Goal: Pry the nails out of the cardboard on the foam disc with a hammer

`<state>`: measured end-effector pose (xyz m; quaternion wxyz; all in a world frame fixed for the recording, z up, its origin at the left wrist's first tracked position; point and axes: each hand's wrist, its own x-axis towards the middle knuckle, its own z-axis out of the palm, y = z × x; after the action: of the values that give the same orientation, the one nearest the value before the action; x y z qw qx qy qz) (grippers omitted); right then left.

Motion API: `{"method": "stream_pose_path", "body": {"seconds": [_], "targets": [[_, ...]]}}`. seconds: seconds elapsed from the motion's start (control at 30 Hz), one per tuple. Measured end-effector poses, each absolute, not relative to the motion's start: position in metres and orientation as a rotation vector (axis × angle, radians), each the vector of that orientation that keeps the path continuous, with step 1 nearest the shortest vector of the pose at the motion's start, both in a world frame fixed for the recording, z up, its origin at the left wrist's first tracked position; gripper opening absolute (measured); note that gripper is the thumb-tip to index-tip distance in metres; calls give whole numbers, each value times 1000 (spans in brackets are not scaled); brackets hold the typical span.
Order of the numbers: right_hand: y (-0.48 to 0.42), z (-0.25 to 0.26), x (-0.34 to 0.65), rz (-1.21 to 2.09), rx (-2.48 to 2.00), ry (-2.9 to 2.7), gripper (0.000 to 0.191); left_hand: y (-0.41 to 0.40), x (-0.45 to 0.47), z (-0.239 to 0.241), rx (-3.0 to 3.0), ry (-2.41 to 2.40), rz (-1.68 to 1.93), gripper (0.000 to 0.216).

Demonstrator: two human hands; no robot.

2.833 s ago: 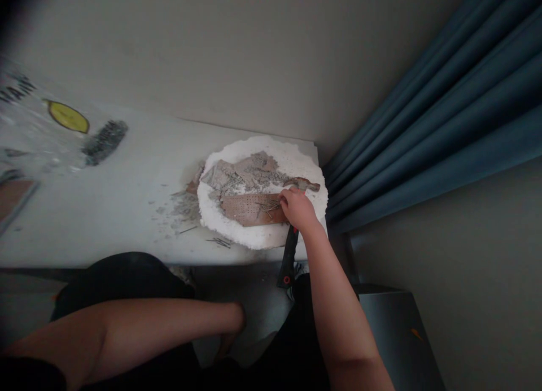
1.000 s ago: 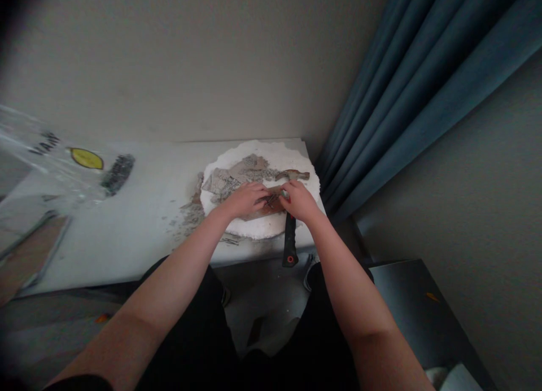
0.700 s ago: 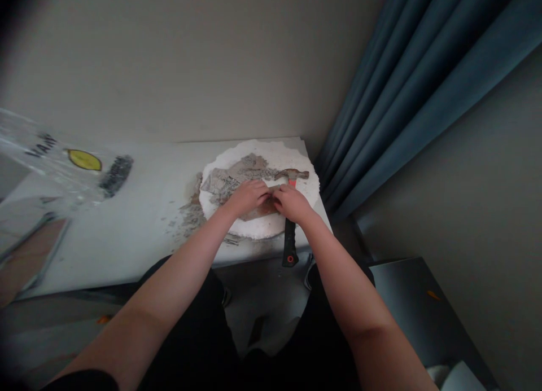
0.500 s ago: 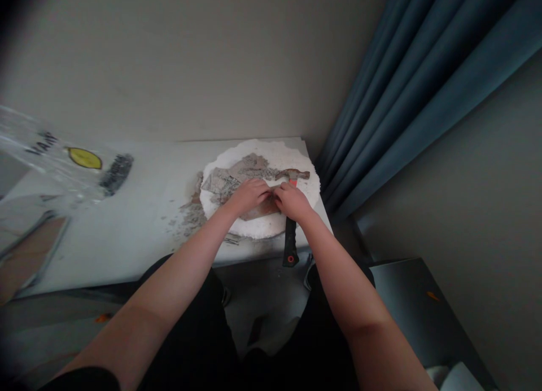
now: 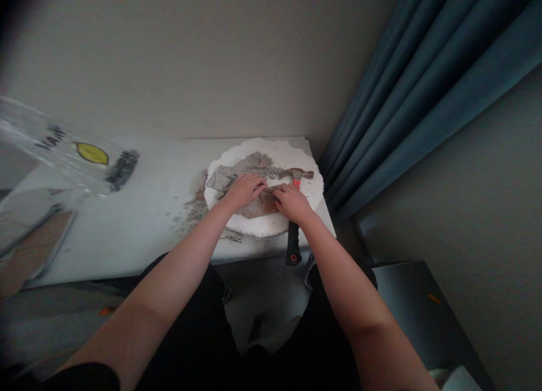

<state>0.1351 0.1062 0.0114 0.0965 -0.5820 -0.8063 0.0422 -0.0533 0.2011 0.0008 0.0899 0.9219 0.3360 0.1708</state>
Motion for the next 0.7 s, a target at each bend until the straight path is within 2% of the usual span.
{"method": "stream_pose_path", "body": {"seconds": [0.2, 0.5, 0.7], "targets": [[106, 18, 127, 20, -1731, -2374, 20, 202, -61, -5, 2761, 1004, 470, 20], [100, 12, 117, 82, -1688, -2432, 19, 200, -64, 1, 2721, 1151, 556, 34], [101, 12, 108, 52, -1549, -2468, 33, 202, -73, 6, 2568, 1292, 614, 22]]}}
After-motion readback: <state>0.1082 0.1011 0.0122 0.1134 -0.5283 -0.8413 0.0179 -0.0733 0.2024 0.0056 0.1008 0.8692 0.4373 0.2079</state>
